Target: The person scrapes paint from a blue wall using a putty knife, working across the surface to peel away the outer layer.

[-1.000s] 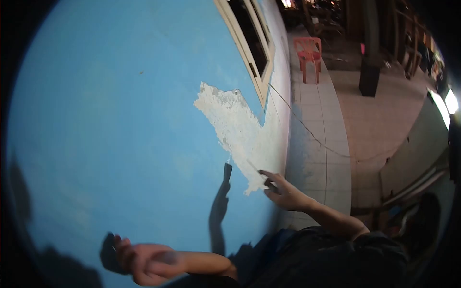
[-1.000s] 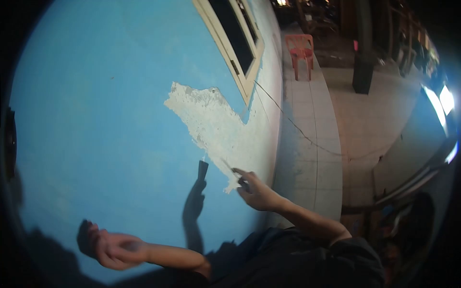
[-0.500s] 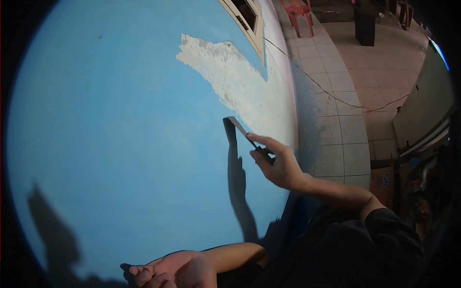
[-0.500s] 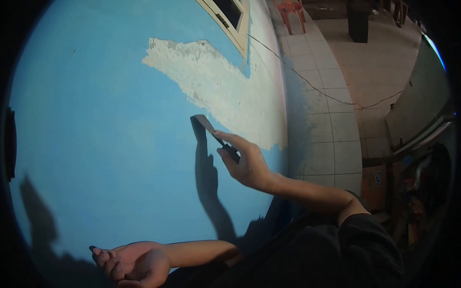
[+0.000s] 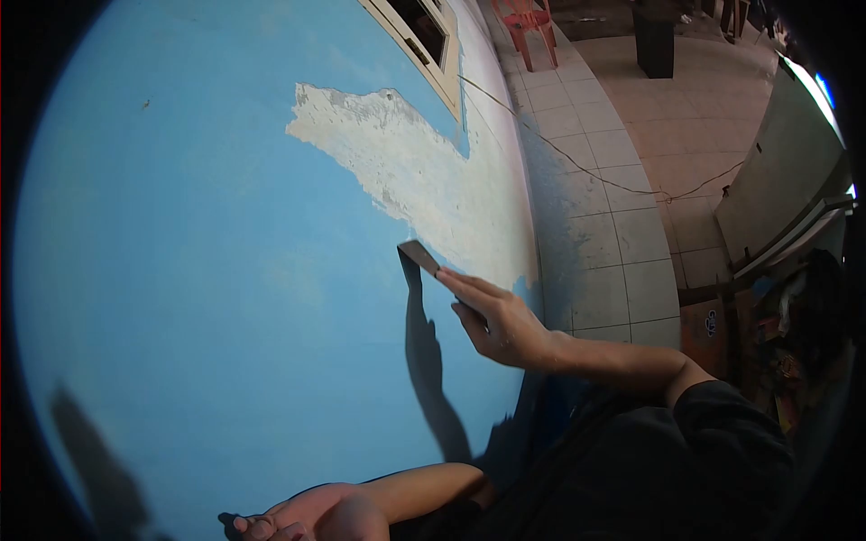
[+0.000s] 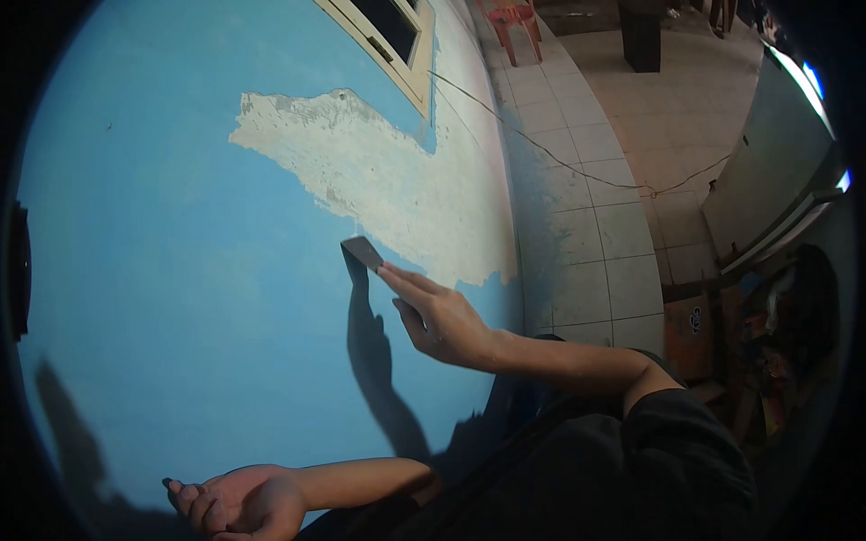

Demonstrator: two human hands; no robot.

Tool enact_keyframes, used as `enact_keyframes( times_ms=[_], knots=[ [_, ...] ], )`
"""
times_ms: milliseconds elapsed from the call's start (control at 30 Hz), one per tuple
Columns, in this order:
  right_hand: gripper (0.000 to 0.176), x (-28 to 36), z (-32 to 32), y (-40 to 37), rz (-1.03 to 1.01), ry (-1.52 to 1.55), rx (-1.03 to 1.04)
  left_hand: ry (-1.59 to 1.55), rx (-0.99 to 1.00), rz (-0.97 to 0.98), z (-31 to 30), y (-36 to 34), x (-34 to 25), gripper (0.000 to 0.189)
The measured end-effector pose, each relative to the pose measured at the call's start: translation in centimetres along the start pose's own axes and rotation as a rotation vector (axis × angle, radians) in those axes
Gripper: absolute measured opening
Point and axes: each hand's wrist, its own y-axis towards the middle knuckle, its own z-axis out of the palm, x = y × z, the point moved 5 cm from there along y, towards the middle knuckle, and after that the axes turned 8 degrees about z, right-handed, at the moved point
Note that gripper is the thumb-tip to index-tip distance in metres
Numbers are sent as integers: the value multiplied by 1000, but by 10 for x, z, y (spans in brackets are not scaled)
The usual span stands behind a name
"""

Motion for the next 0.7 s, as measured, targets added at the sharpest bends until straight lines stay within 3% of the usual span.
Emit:
enact_keyframes(
  times_ms=[100, 133, 267, 467, 533, 633, 700],
  knots=[
    [51, 9, 2, -16, -95, -54, -16, 0, 27, 3, 1, 0, -1, 39],
    [48, 11, -3, -11, 14, -15, 33, -7, 31, 6, 1, 0, 0, 39],
    [43, 7, -15, 18, -32, -13, -58, 3, 13, -16, 2, 1, -2, 42],
    [44, 8, -12, -1, -21, 10, -4, 37, 32, 27, 3, -1, -1, 45],
    [43, 6, -13, 9, -17, 21, -19, 93, 123, 91, 5, 4, 0, 43],
    [41, 14, -15, 10, -12, 59, -22, -297, 517, -111, -16, -16, 17, 41],
    [39, 28, -26, 4, -69, 65, -34, -410, 933, -548, 32, -28, -5, 46]
  ],
)
